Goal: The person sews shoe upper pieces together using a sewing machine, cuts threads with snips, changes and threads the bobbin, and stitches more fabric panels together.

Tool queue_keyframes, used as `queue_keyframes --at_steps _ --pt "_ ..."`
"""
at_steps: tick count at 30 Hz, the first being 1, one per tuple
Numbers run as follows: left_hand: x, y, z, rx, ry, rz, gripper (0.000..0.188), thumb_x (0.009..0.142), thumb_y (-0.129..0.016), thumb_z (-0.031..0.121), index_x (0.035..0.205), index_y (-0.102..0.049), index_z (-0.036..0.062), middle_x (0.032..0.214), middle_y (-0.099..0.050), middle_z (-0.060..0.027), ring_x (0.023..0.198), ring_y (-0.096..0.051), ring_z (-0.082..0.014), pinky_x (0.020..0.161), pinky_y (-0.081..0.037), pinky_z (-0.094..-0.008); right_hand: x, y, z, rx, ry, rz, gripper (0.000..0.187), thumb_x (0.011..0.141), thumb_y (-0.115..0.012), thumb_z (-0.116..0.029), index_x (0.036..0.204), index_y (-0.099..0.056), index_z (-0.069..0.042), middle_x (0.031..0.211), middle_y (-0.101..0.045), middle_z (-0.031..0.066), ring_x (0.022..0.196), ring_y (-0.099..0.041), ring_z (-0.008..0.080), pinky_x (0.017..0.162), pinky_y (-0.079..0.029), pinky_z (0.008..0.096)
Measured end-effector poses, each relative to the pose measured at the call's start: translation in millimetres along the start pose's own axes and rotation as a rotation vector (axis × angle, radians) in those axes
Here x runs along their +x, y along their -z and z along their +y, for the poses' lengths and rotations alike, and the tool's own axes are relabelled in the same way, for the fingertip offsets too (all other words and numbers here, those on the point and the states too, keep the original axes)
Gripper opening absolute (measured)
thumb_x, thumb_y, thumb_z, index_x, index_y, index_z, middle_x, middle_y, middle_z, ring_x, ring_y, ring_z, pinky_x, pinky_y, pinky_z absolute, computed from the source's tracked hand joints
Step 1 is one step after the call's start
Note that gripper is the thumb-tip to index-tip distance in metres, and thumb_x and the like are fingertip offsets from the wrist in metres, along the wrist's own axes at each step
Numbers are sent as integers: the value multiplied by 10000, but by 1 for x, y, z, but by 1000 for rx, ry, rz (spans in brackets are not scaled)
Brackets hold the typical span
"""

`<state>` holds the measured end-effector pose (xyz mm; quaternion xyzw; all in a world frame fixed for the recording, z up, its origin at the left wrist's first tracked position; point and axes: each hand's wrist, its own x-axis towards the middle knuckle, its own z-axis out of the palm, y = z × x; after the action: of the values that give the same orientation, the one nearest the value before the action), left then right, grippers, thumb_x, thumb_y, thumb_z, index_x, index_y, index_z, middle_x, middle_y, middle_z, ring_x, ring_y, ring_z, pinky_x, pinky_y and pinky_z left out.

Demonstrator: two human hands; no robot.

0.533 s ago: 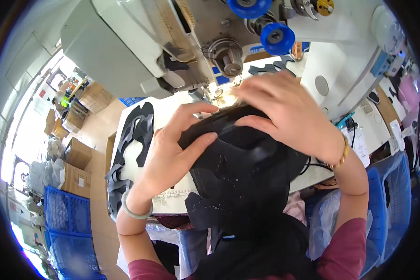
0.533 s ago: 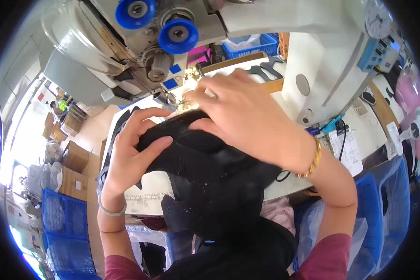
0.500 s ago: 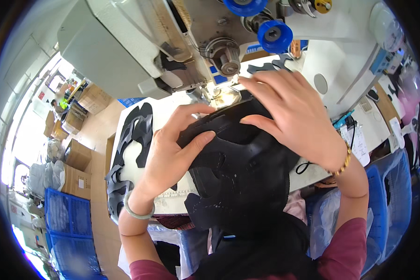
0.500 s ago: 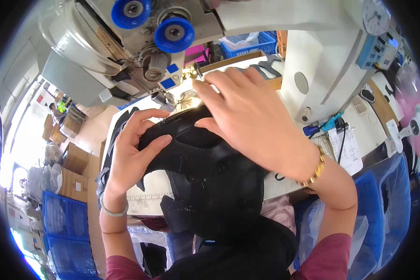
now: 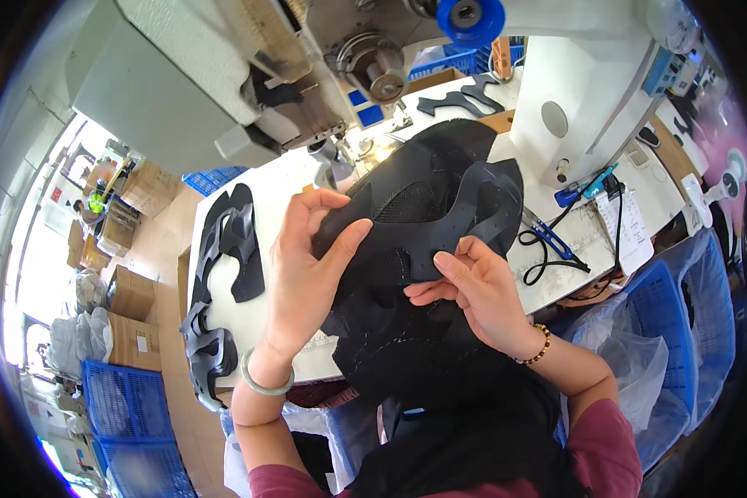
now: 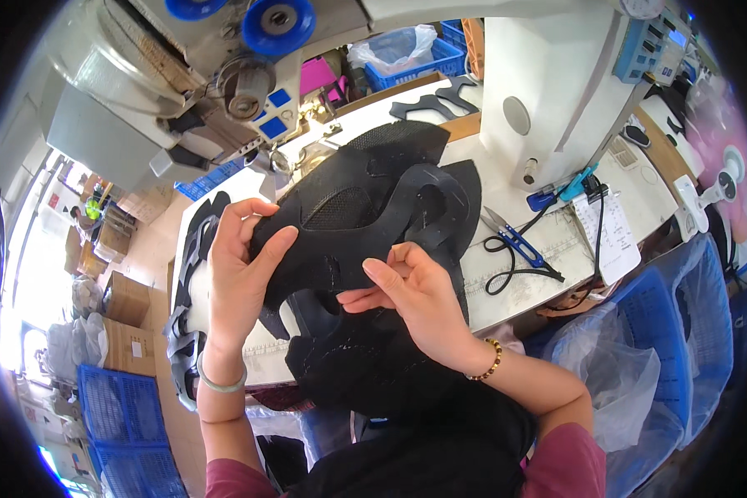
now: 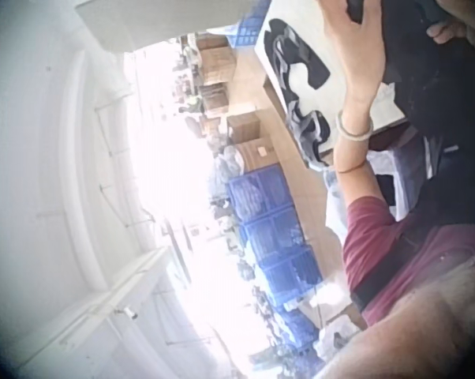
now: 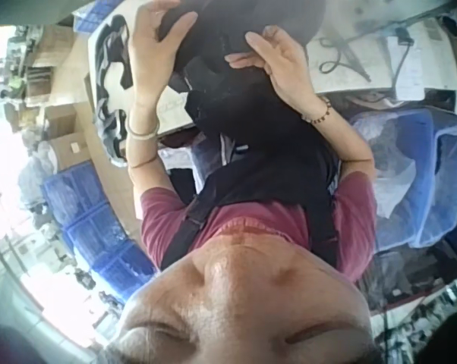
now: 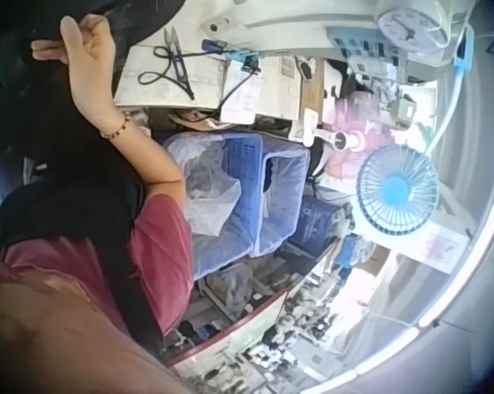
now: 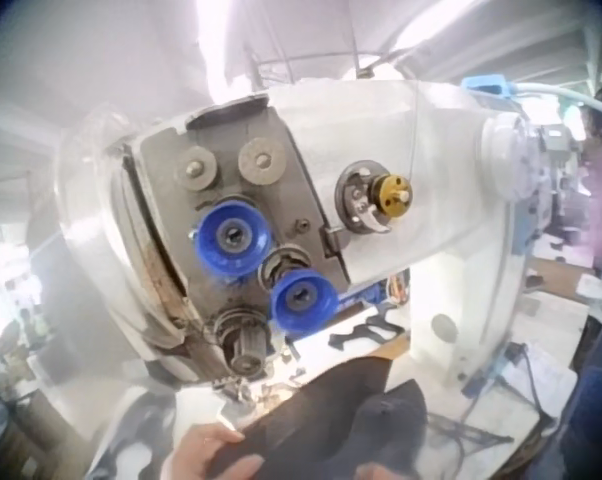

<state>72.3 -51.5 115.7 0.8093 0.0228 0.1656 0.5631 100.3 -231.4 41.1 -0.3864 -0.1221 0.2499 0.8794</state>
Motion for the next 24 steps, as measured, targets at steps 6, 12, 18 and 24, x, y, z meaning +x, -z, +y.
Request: queue_keyframes --at_steps 6,12,18,24 --pt "-2 11 -13 180 -126 -38 221 912 -521 57 1077 -375 34 850 -591 -43 740 -504 -35 639 -400 -163 8 -2 8 -149 135 14 160 893 -563 -75 859 -422 -8 815 -562 99 704 -654 206 617 -553 281" --pt "-2 15 -19 38 -100 -68 234 914 -508 49 1090 -356 36 903 -602 -75 775 -565 -64 650 -444 -166 9 -7 8 -213 203 15 163 873 -591 -61 854 -437 -15 743 -564 88 652 -636 154 565 -529 243" --pt "-3 18 -23 -52 -92 -75 236 910 -505 36 1093 -356 35 917 -606 -90 787 -582 -77 653 -460 -173 7 -10 9 -226 216 4 159 868 -601 -63 844 -450 -19 738 -582 88 641 -628 140 565 -520 231" --pt "-2 18 -23 -168 -9 -79 228 906 -513 33 1071 -357 17 894 -613 -100 767 -543 -66 642 -423 -185 6 -11 11 -248 232 8 170 859 -610 -53 854 -443 -23 743 -578 86 633 -621 134 559 -511 230"
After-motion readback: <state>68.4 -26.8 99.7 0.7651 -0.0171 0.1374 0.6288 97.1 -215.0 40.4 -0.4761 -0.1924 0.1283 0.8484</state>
